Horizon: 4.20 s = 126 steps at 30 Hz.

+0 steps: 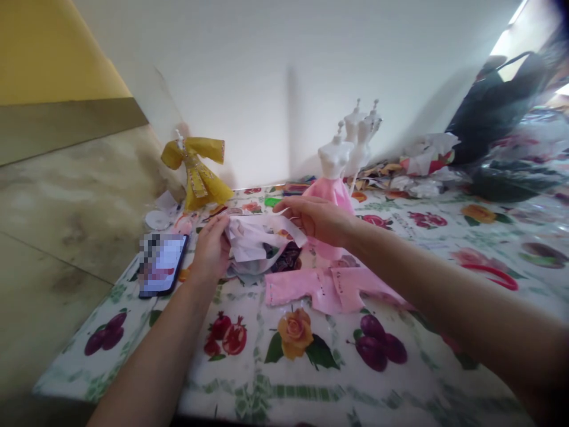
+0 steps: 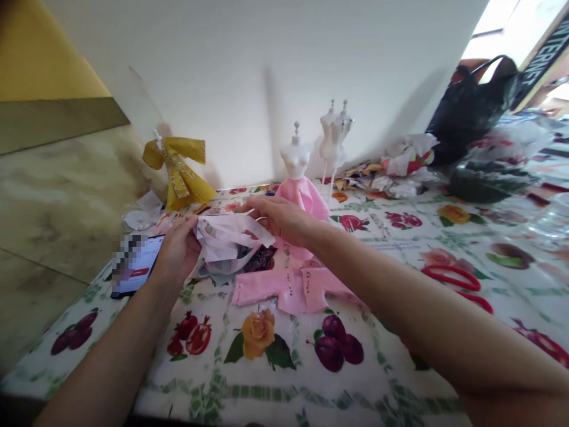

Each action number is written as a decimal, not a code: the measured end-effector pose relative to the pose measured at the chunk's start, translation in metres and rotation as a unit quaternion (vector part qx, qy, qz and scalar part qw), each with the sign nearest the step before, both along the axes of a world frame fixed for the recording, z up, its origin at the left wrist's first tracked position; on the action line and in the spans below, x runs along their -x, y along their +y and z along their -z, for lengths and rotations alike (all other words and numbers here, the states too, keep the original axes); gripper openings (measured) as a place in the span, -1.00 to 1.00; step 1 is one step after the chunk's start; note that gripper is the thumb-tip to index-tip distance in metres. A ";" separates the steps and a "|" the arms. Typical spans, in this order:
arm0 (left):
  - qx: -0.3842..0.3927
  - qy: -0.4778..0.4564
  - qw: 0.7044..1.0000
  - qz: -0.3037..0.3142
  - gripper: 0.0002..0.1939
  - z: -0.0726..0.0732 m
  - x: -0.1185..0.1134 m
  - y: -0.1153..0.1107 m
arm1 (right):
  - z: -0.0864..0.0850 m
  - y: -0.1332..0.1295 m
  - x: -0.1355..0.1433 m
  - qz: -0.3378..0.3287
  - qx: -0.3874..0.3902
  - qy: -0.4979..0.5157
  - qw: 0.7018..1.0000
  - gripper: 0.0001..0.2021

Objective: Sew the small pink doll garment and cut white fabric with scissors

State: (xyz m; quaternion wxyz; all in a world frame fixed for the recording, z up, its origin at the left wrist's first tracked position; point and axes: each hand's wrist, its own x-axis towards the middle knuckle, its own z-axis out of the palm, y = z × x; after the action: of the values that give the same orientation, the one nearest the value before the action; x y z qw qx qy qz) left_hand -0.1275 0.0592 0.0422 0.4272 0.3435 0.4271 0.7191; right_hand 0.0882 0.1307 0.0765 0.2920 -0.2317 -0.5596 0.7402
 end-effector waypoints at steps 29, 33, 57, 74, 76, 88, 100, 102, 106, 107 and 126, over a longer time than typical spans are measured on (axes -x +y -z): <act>0.018 0.048 0.998 -0.025 -0.75 0.010 0.002 0.004 | 0.038 -0.027 0.006 0.005 -0.430 -0.304 0.850 -0.78; 0.008 0.083 0.996 -0.043 -0.75 0.011 0.001 0.004 | 0.049 -0.028 0.013 0.024 -0.446 -0.326 0.833 -0.93; -0.064 0.446 0.890 0.070 -0.92 0.009 -0.009 -0.010 | -0.004 -0.026 -0.026 -0.026 -0.150 -0.113 0.982 -0.92; -0.096 -0.097 0.990 0.034 -0.88 -0.040 0.015 -0.027 | 0.033 -0.012 0.018 0.040 -0.495 -0.312 0.810 -0.74; -0.096 -0.112 0.988 0.052 -0.89 -0.045 0.016 -0.031 | 0.039 -0.009 0.026 0.052 -0.505 -0.313 0.803 -0.72; -0.052 0.276 0.959 -0.030 -0.85 -0.024 0.017 -0.021 | -0.022 0.011 0.032 0.216 -0.450 -0.161 0.851 -0.89; -0.025 0.557 0.826 0.081 -0.45 0.013 0.011 -0.007 | -0.070 0.017 0.029 0.260 -0.468 -0.022 0.844 -0.86; -0.049 0.506 0.853 0.114 -0.44 0.005 0.012 -0.010 | -0.071 0.015 0.028 0.248 -0.482 -0.039 0.839 -0.87; -0.107 0.312 0.939 0.093 -0.60 -0.001 0.011 -0.010 | -0.076 0.008 0.026 0.225 -0.494 -0.052 0.838 -0.89; -0.106 0.292 0.948 0.072 -0.65 0.001 0.010 -0.007 | -0.078 0.005 0.026 0.217 -0.496 -0.057 0.839 -0.89; -0.066 0.110 0.992 -0.002 -0.83 -0.009 0.045 0.010 | -0.090 0.026 0.016 0.301 -0.601 -0.172 0.720 -0.90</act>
State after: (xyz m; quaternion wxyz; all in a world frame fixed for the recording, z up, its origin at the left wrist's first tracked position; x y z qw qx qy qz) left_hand -0.1725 0.0692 0.0515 0.3524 0.4477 0.4236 0.7043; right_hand 0.0725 0.1564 0.1660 0.4762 -0.2878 -0.8280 0.0690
